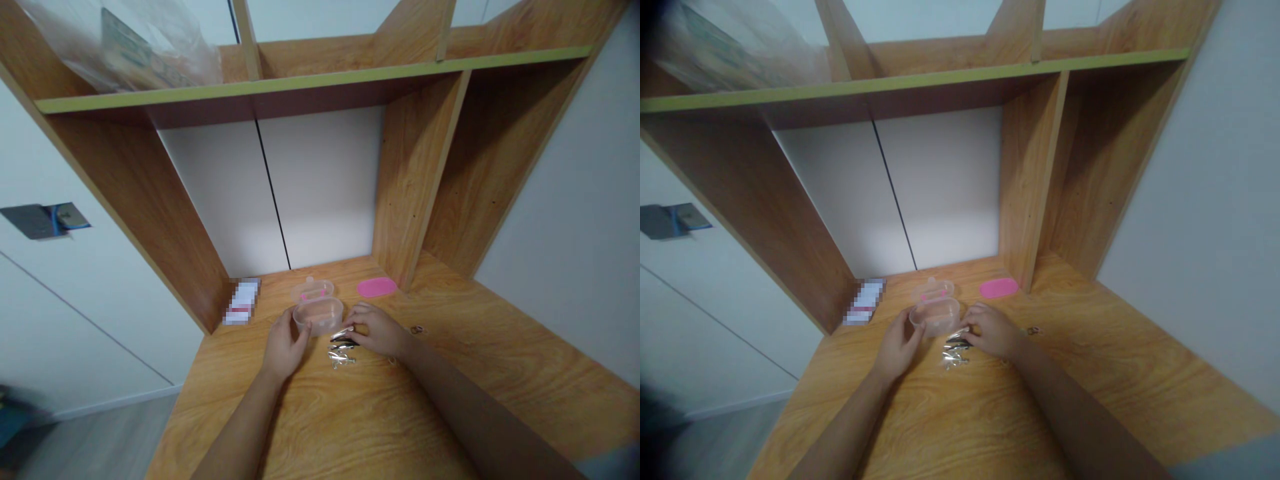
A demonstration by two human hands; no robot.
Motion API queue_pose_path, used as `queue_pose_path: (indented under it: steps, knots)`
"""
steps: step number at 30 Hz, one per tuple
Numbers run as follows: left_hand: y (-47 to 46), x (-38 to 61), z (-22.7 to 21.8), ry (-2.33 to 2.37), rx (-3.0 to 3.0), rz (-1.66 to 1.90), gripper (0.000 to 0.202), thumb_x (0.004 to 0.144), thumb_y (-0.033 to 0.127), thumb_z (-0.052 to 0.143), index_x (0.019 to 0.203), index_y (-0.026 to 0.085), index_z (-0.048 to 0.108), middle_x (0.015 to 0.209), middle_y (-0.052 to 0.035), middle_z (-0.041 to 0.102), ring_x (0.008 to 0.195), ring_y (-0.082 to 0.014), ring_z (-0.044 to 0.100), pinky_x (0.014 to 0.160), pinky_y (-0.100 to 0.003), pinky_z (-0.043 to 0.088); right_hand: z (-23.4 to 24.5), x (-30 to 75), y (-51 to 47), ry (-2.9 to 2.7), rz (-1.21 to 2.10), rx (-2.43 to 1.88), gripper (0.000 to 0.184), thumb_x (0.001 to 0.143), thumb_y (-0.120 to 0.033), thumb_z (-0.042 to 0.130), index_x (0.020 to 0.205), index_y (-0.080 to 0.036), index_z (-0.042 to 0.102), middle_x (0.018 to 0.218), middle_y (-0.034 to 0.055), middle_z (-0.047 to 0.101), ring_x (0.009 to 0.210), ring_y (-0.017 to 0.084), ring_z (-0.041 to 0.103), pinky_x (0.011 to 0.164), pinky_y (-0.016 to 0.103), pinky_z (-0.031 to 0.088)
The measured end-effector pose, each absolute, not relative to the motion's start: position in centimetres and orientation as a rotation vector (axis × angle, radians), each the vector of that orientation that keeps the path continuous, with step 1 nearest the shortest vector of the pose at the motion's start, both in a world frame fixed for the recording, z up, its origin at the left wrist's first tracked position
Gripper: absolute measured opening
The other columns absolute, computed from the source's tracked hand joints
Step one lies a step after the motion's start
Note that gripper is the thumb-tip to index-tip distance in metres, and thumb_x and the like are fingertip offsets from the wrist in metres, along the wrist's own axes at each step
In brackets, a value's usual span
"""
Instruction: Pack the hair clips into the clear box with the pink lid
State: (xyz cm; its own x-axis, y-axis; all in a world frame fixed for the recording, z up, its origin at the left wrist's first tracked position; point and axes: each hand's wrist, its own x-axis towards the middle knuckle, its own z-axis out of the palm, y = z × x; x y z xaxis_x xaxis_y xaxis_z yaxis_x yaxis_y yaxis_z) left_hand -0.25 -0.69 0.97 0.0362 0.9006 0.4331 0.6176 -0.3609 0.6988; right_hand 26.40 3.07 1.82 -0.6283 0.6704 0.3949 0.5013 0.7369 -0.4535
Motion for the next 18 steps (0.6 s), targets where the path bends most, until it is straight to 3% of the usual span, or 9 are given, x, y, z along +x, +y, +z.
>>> queue_pose_path:
  steps: [18]
  knots:
    - [-0.55,-0.48,0.69,1.557,2.028,1.206,0.037,0.095,0.043,0.056,0.123,0.019,0.058,0.119,-0.0128,0.07,0.108,-0.0271,0.066,0.097,-0.043,0.05,2.08,26.76,3.05,-2.357,0.472,-0.882,0.016,0.09,-0.028,0.066,0.101,-0.023,0.075,0.094,0.0064,0.074,0.094,0.022,0.064,0.085,0.035,0.049]
